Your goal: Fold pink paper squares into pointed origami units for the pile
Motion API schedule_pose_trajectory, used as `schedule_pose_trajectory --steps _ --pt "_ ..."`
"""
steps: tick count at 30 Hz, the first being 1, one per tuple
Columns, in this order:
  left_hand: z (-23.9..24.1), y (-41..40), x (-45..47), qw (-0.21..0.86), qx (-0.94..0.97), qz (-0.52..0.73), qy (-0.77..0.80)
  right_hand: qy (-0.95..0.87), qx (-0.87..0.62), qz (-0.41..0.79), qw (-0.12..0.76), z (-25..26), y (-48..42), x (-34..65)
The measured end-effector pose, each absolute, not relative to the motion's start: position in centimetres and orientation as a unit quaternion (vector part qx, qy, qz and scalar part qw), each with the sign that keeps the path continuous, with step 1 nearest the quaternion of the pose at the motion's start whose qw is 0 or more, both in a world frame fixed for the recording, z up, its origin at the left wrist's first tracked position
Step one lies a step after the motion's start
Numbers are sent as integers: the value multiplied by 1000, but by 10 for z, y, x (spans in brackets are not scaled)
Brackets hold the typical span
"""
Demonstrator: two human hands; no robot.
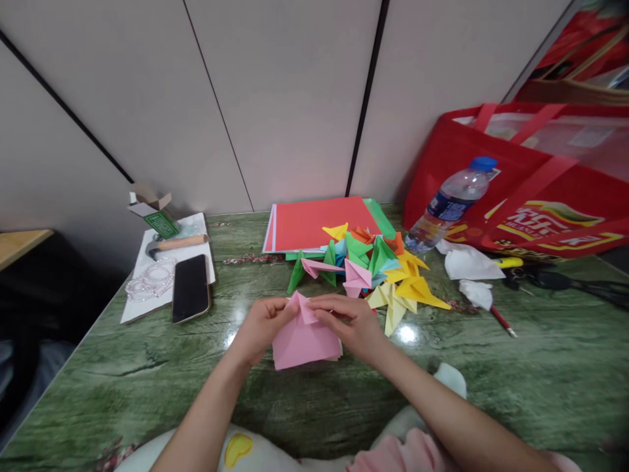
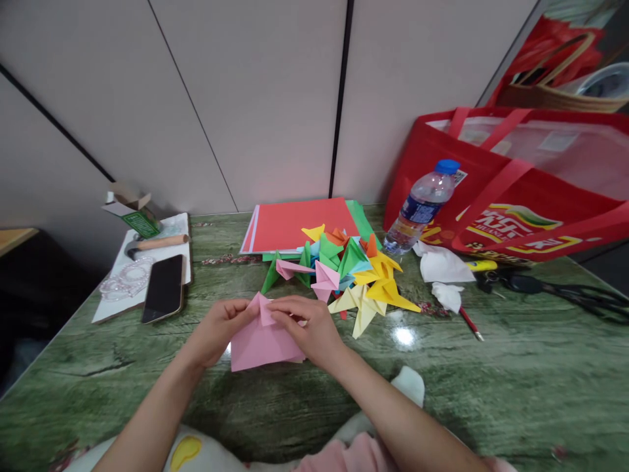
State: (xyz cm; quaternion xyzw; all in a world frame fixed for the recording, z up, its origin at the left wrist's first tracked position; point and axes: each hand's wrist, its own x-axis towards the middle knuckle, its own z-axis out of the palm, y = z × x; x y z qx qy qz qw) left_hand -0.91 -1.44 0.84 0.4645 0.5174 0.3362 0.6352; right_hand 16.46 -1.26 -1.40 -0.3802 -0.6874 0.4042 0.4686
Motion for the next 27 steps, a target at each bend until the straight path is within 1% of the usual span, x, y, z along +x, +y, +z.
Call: schedule_pose_trajectory --steps 4,7,22,27 --pt "9 -15 -8 623 487 323 520 -625 -429 483 438 -19 -10 164" --pt "7 -15 -8 610 507 313 523 -593 -426 529 433 -22 -9 163" --pt "1 -16 -10 597 531 274 536 -506 -436 616 418 -26 -5 163" --pt "0 -16 -11 598 538 268 530 -498 -436 623 416 -24 -5 162"
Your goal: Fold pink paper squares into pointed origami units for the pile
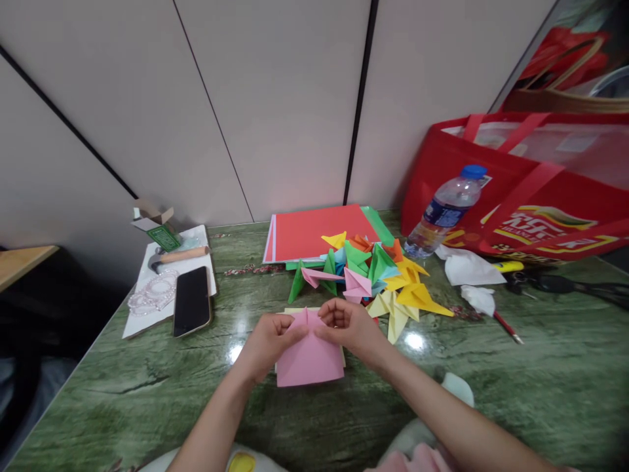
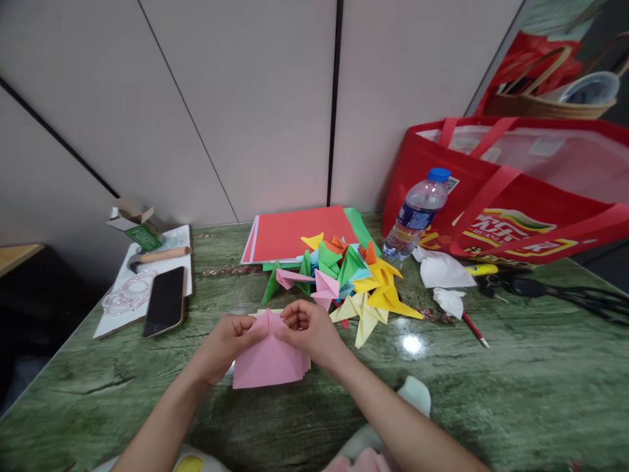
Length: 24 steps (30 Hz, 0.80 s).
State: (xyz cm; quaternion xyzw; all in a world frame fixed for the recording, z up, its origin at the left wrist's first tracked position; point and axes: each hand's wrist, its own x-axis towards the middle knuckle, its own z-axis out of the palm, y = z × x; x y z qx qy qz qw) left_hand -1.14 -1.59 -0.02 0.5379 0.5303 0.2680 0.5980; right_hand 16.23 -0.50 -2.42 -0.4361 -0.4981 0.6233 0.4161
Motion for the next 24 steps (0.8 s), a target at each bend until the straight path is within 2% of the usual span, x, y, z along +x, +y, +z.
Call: schedule_pose_trajectory --steps 12,24 --pt "2 -16 -9 613 512 272 537 -492 -435 629 416 -23 -5 162" --pt "2 -18 -4 581 531 269 555 -513 -434 619 406 -22 -6 161"
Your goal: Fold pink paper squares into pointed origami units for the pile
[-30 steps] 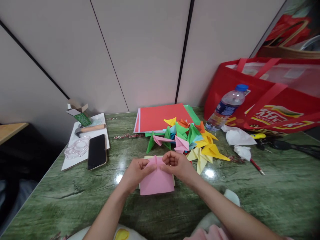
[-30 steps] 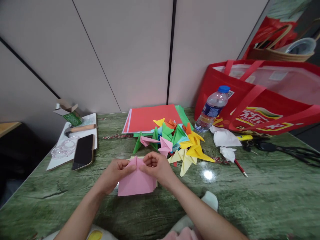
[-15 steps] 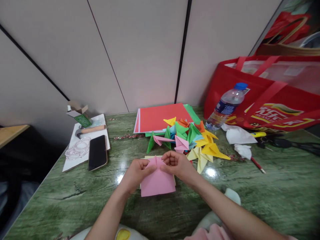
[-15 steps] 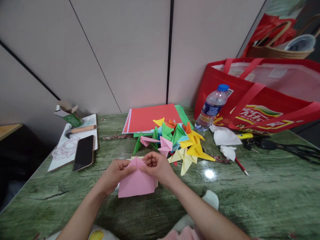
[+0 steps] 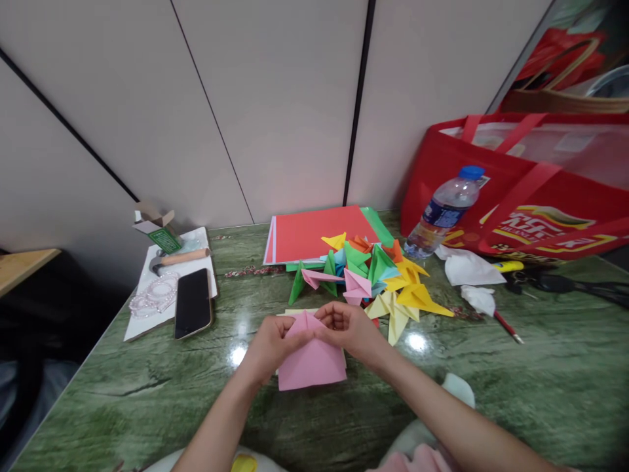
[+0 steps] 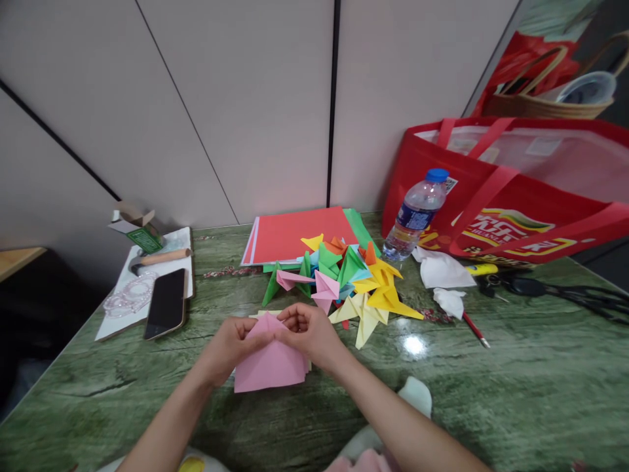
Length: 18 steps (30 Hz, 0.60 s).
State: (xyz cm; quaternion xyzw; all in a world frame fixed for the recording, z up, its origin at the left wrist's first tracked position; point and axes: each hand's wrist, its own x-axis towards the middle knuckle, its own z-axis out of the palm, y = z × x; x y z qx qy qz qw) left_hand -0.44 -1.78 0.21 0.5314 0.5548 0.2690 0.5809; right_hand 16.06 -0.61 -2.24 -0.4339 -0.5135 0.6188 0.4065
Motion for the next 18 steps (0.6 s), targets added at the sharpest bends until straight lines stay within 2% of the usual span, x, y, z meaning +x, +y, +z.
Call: schedule_pose_trajectory --steps 11,18 --pt "8 -20 2 487 639 240 546 -553 -405 599 414 -17 -7 160" --pt "6 -21 4 506 636 240 530 -553 -434 561 437 -19 -8 157"
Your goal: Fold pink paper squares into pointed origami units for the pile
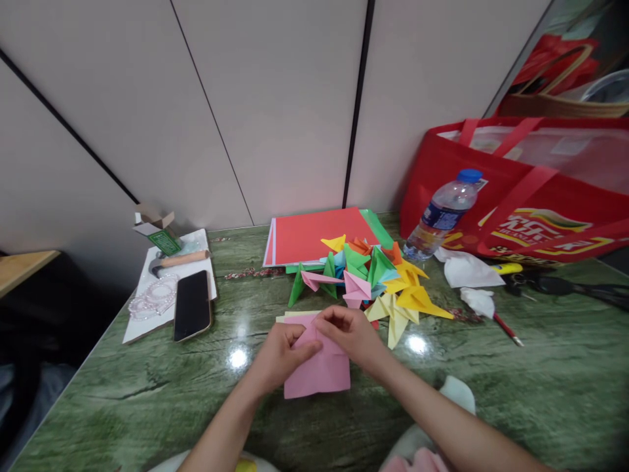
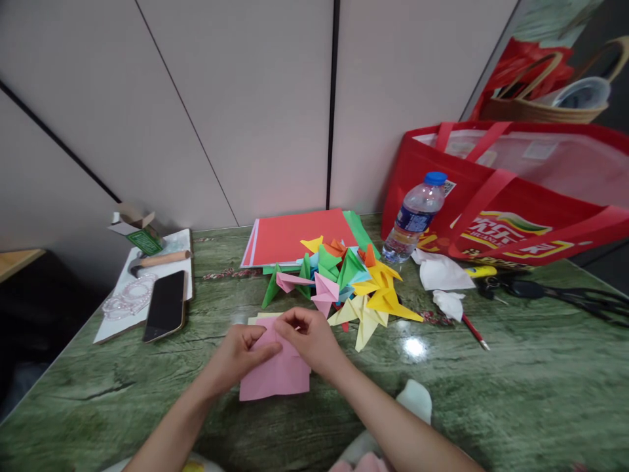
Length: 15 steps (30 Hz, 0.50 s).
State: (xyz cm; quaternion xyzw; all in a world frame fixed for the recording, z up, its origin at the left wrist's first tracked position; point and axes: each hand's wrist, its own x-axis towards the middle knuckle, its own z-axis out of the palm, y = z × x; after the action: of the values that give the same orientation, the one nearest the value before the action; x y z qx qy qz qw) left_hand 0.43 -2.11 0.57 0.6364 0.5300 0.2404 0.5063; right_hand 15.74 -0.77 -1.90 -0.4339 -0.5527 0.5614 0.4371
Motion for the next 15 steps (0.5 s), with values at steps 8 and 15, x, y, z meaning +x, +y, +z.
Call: schedule_pose_trajectory --steps 8,15 --pt "3 -19 4 519 625 227 537 -598 -467 486 434 -17 -12 156" --pt "2 -22 6 559 593 231 532 -540 -471 529 456 -18 -6 161"
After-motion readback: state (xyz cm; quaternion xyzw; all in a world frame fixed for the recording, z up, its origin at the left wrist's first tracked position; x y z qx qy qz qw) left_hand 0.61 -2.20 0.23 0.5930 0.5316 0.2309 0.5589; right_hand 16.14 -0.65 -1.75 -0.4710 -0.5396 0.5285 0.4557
